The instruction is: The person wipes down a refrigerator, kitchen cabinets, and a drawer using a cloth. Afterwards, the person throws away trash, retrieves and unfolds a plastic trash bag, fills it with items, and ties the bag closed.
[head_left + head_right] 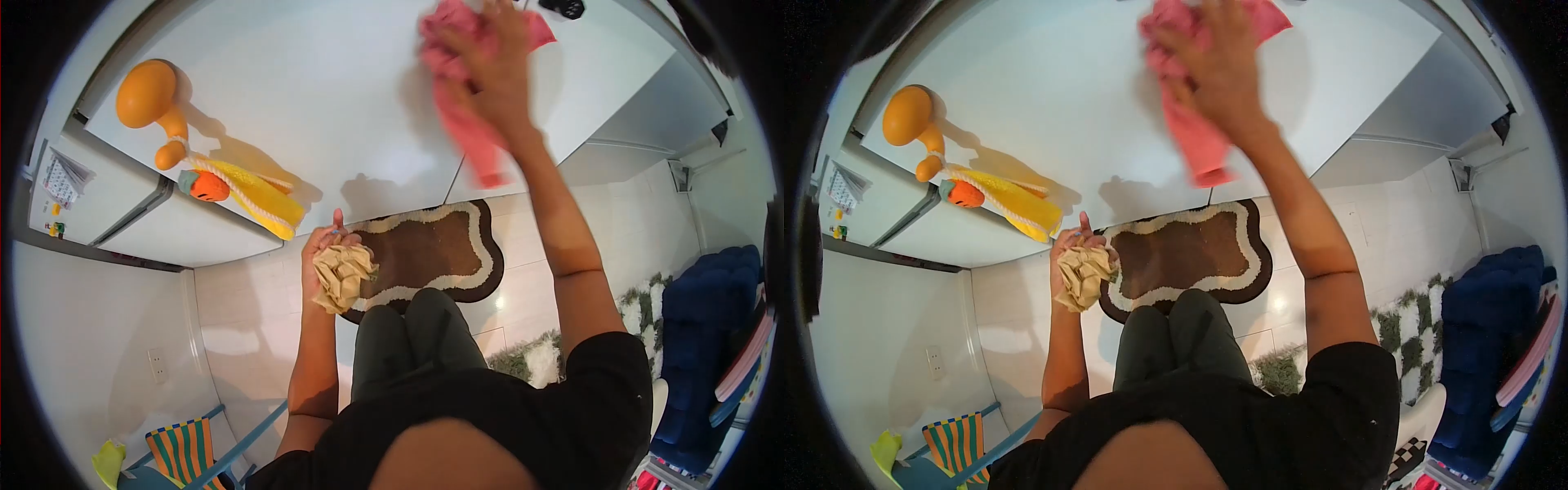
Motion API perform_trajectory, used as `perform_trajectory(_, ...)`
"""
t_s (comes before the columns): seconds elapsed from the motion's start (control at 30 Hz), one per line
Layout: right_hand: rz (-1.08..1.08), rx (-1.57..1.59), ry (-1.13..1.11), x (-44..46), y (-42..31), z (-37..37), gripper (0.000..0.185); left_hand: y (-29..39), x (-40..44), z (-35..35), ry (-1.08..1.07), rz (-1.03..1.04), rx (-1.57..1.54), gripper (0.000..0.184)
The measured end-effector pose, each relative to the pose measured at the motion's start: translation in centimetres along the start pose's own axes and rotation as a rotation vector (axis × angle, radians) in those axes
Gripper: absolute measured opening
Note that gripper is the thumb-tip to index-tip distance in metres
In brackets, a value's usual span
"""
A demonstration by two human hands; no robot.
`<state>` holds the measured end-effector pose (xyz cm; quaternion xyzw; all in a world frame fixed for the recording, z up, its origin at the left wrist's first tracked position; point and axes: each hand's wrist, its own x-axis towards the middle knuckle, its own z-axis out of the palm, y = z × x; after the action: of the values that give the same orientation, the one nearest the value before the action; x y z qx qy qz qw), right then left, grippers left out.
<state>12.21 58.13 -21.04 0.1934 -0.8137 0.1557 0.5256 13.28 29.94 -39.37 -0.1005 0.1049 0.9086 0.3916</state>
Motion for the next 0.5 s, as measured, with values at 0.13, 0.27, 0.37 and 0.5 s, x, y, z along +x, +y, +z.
perform_trajectory(0.13, -0.177, -0.435, -0.012, -14.0, 4.2, 12.1, 0.043, 2.1, 2.4, -1.1, 0.000, 0.062, -0.023, 0.025)
perform_trajectory(0.27, -0.121, 0.055, -0.545, -26.4, 4.3, 14.3, 0.035, 4.9, 4.7, -1.6, -0.022, 0.093, 0.063, 0.034)
perform_trajectory(0.37, 1.162, 0.808, -0.898, -28.3, 3.0, 13.1, 0.019, 6.4, 5.7, -1.1, -0.123, 0.105, 0.054, 0.038)
perform_trajectory(0.5, 0.704, 0.731, -0.809, -27.6, 3.8, 13.3, 0.030, 7.8, 4.9, 0.3, -0.176, 0.214, 0.122, 0.042)
